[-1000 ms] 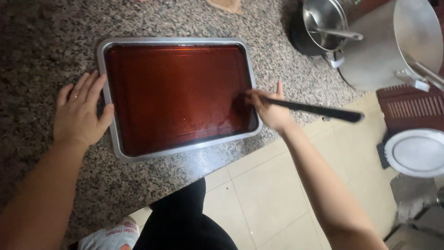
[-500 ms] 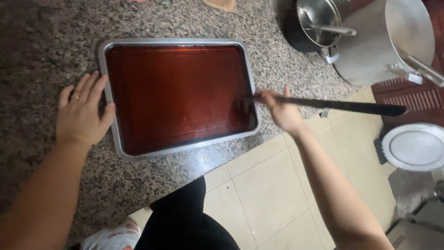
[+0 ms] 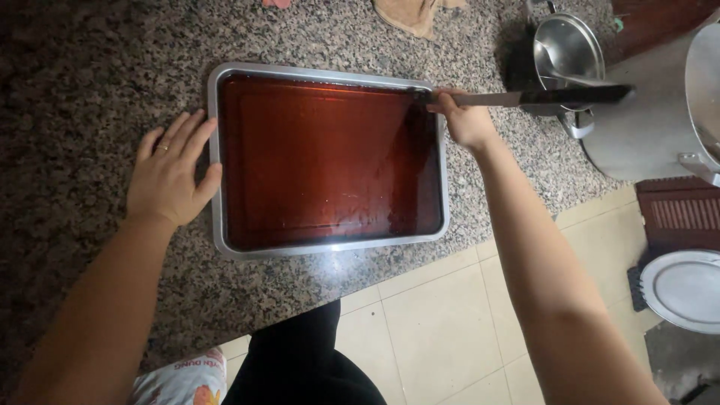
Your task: Slicing a tray of set jelly or caramel into small squares using a kitchen knife.
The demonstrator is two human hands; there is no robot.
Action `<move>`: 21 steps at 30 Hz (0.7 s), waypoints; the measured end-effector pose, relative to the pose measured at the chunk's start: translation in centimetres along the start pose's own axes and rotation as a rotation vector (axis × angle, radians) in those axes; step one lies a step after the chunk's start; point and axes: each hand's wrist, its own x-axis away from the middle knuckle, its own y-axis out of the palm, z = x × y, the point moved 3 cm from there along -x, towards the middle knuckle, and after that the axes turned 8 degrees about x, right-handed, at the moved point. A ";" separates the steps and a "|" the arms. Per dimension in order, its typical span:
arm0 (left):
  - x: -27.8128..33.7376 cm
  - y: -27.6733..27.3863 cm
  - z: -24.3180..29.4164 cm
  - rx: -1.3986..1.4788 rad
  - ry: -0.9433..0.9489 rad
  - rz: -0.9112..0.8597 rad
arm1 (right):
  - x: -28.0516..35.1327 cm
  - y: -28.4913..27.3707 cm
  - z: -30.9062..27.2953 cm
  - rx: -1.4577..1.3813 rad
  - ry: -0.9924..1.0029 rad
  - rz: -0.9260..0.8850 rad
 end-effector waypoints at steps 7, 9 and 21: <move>-0.4 0.5 -0.3 -0.032 -0.024 -0.075 | 9.4 0.0 -2.0 0.606 -0.023 -0.008; -0.4 0.5 -0.3 -0.060 -0.036 -0.068 | 13.5 0.4 -2.9 0.599 0.009 -0.025; 0.1 2.4 -1.8 -0.196 -0.028 -0.012 | 26.8 1.2 -2.2 0.621 0.086 -0.130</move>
